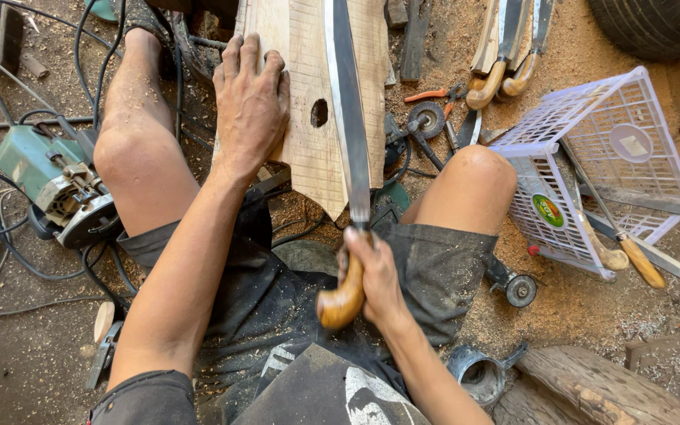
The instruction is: The person uses a handheld electric router to carve a curved recess into a large wood plank, then uses a curved chisel to refine the carved area. The person marks the wood with a pencil to guide further carving.
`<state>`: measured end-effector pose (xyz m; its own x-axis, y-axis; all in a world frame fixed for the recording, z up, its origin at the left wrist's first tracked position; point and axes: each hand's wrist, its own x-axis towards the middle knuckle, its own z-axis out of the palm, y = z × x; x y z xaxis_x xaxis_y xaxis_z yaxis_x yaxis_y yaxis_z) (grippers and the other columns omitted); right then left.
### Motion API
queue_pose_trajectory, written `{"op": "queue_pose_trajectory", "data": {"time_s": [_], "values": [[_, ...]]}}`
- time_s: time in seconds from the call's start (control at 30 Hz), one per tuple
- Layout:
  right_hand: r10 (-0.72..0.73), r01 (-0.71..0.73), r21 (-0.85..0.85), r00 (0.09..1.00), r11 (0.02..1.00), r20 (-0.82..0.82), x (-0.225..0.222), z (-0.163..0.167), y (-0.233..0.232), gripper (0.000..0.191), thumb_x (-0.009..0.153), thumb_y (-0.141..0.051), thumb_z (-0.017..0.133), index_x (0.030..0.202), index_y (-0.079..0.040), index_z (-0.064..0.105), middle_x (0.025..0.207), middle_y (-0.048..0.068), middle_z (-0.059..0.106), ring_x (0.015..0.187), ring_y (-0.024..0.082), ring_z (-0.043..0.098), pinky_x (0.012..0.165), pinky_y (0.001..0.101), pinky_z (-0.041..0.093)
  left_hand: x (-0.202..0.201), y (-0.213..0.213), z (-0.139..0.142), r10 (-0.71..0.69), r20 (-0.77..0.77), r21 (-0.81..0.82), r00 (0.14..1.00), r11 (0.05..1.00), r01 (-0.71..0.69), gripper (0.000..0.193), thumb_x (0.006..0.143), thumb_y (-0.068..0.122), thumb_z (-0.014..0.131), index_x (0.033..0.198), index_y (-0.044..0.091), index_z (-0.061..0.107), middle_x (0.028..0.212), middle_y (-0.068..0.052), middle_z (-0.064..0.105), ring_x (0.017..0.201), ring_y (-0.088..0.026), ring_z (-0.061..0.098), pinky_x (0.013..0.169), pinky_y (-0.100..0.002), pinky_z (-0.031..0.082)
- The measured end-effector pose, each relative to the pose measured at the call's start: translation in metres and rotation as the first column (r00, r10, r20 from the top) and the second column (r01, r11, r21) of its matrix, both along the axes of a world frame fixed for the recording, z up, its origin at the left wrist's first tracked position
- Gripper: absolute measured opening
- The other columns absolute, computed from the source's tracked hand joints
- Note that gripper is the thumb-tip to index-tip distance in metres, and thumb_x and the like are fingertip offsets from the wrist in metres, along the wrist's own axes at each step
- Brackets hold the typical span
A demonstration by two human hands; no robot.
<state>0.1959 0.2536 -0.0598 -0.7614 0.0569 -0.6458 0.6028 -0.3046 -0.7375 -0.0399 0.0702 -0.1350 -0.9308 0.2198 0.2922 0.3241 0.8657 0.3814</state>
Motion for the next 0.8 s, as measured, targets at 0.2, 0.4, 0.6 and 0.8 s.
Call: {"op": "queue_pose_trajectory", "data": {"time_s": [0.2, 0.4, 0.6, 0.8], "values": [[-0.039, 0.046, -0.038, 0.984, 0.998, 0.172, 0.088, 0.026, 0.001, 0.033, 0.092, -0.038, 0.066, 0.089, -0.007, 0.055, 0.071, 0.004, 0.058, 0.057, 0.011, 0.055, 0.052, 0.0270, 0.052, -0.001, 0.000, -0.005, -0.004, -0.017, -0.003, 1.000, 1.000, 0.004, 0.031, 0.109, 0.024, 0.062, 0.130, 0.002, 0.067, 0.150, -0.028, 0.047, 0.142, -0.045, 0.036, 0.113, -0.061, 0.034], [-0.057, 0.062, -0.033, 0.990, 0.998, 0.132, 0.088, 0.018, 0.002, 0.033, 0.094, -0.038, 0.063, 0.089, -0.006, 0.055, 0.068, 0.004, 0.058, 0.054, 0.012, 0.054, 0.050, 0.0271, 0.049, -0.002, 0.000, -0.004, -0.003, -0.005, 0.004, 1.000, 1.000, 0.003, 0.031, 0.109, 0.024, 0.061, 0.130, 0.002, 0.067, 0.150, -0.028, 0.047, 0.142, -0.044, 0.036, 0.113, -0.061, 0.035], [-0.012, 0.012, -0.025, 1.000, 1.000, -0.005, -0.022, 0.003, 0.003, 0.031, 0.095, -0.037, 0.065, 0.090, -0.008, 0.057, 0.068, 0.002, 0.059, 0.053, 0.011, 0.054, 0.048, 0.0256, 0.048, -0.001, 0.003, 0.002, -0.001, 0.030, -0.008, 1.000, 1.000, 0.001, 0.029, 0.110, 0.024, 0.061, 0.128, 0.002, 0.067, 0.150, -0.027, 0.047, 0.142, -0.046, 0.037, 0.113, -0.061, 0.034], [-0.077, 0.073, -0.070, 0.996, 0.995, -0.044, -0.037, 0.048, 0.022, 0.022, 0.086, -0.014, 0.078, 0.087, -0.005, 0.058, 0.066, 0.003, 0.058, 0.049, 0.012, 0.055, 0.044, 0.0274, 0.048, -0.006, -0.003, 0.016, -0.013, 0.099, 0.127, 0.995, 0.992, 0.001, 0.031, 0.106, 0.020, 0.062, 0.131, 0.000, 0.064, 0.150, -0.024, 0.050, 0.143, -0.042, 0.038, 0.118, -0.058, 0.034]]}}
